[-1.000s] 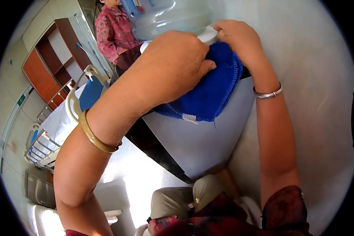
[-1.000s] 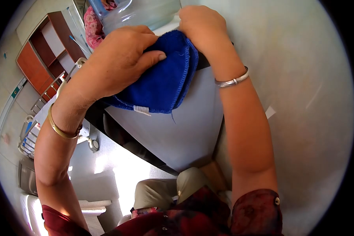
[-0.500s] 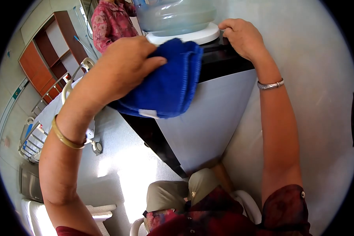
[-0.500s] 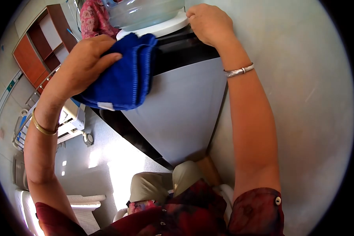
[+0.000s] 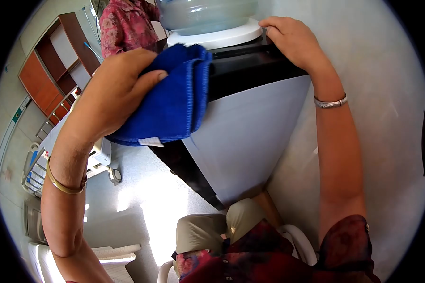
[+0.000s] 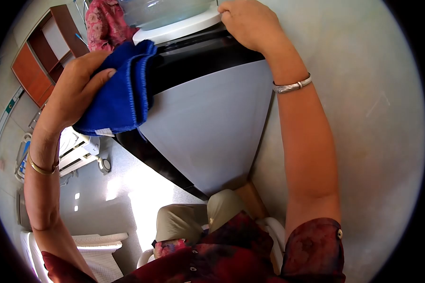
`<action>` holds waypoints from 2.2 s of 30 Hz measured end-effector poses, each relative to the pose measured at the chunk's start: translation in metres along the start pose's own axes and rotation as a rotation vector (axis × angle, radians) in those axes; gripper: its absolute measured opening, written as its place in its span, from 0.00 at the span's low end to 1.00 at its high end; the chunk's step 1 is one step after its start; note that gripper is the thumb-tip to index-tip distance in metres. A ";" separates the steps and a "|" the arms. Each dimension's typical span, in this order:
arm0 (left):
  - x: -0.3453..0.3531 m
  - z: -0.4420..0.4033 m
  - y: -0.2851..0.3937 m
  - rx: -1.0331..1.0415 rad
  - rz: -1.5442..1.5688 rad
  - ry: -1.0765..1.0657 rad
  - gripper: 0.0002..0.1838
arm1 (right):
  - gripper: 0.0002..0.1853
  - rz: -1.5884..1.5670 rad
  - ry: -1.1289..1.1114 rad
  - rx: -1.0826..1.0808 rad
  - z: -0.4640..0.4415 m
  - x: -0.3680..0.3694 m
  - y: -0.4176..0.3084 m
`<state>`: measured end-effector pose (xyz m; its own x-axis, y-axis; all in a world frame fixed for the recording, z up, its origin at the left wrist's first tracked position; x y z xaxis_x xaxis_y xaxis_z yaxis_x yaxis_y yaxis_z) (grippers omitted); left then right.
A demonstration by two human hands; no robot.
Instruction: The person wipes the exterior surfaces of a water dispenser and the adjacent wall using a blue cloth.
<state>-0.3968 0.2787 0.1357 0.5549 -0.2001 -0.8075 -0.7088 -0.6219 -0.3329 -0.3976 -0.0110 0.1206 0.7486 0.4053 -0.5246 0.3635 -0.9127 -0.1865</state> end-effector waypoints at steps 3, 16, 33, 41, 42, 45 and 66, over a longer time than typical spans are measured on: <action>0.004 -0.015 0.021 0.002 0.072 -0.046 0.18 | 0.18 -0.090 -0.046 0.046 0.001 -0.002 0.002; 0.030 -0.088 0.111 0.366 -0.020 0.141 0.17 | 0.17 -0.556 -0.143 0.224 0.004 -0.001 0.007; 0.014 -0.045 0.066 0.254 0.036 0.260 0.15 | 0.16 -0.479 -0.099 0.242 0.000 -0.004 0.017; 0.001 0.023 0.027 0.075 0.047 0.297 0.20 | 0.18 -0.441 -0.076 0.282 0.002 -0.003 0.013; 0.001 0.029 0.024 0.030 0.082 0.294 0.21 | 0.18 -0.439 -0.075 0.280 0.002 -0.003 0.011; 0.007 0.038 0.021 -0.029 0.121 0.318 0.23 | 0.17 -0.338 -0.069 0.261 0.001 -0.001 0.009; 0.072 -0.081 0.145 -0.127 -0.369 0.786 0.26 | 0.16 -0.162 -0.083 -0.008 -0.002 0.006 0.023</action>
<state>-0.4244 0.1129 0.0688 0.9119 -0.4038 -0.0738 -0.3966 -0.8202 -0.4122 -0.3842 -0.0294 0.1146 0.6313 0.5415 -0.5552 0.4804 -0.8351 -0.2682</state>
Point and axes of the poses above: each hand's wrist, its own z-axis away from the middle knuckle, its own x-axis out of the palm, y = z × x, the point moved 3 cm from there along -z, towards the middle knuckle, and after that the axes turned 12 degrees about -z, right-handed, at the moved point
